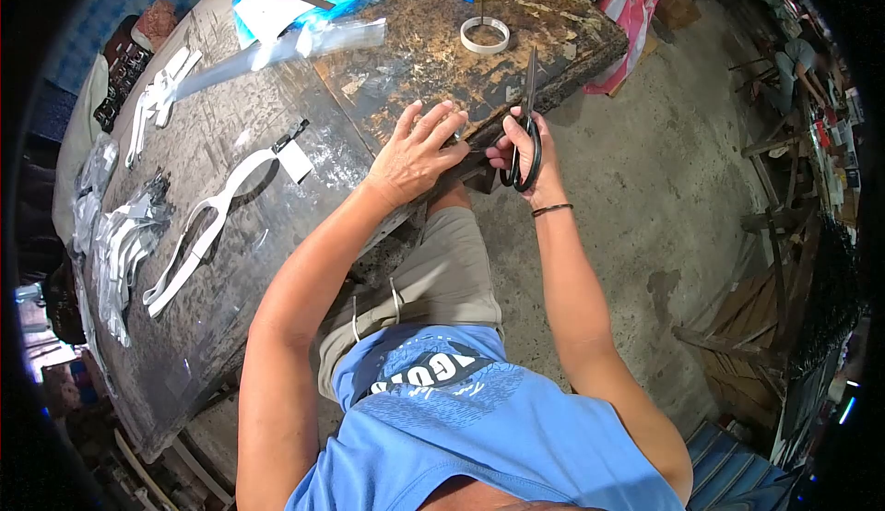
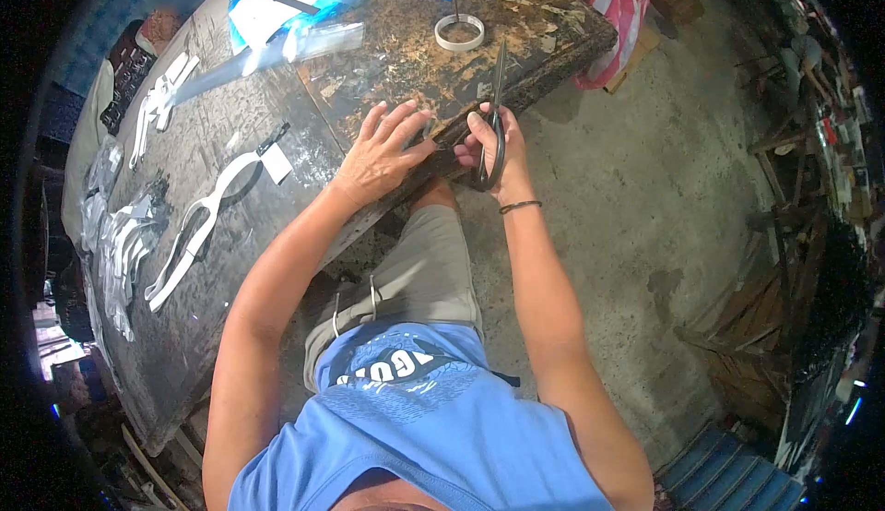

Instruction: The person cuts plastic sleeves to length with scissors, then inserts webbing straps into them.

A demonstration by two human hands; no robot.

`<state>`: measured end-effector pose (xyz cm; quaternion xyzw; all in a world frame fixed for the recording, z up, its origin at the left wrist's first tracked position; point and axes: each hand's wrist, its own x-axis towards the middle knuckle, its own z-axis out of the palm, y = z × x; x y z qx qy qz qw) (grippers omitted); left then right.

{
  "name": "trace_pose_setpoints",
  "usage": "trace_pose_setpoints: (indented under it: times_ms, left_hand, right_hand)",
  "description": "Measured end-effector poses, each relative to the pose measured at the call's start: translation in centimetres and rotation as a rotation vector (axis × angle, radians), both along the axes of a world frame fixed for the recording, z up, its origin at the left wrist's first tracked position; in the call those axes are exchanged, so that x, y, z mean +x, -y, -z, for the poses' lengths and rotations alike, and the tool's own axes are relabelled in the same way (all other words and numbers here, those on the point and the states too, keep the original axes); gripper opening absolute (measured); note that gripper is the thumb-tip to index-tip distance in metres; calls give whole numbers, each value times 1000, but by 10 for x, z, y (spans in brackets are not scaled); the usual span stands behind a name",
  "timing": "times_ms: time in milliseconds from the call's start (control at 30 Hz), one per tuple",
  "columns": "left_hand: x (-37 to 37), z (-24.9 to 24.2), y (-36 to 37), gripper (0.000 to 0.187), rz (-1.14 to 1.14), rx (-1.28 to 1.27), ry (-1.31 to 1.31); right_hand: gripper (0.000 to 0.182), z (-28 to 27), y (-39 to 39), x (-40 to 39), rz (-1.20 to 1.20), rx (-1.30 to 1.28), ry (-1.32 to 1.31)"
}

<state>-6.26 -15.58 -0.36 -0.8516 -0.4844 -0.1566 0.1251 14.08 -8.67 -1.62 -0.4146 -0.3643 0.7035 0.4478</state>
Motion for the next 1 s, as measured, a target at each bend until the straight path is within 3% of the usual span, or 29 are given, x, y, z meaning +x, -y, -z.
trace_pose_setpoints:
  times_ms: [433, 800, 1000]
  left_hand:
    - [0, 0, -2, 36, 48, 36, -119]
    - [0, 3, 0, 35, 17, 49, -144]
    - [-1, 7, 0, 40, 26, 73, -116]
  right_hand:
    - [66, -6, -10, 10, -91, -5, 236]
    - [46, -2, -5, 11, -193, -39, 183]
    - [48, -6, 9, 16, -182, -84, 29]
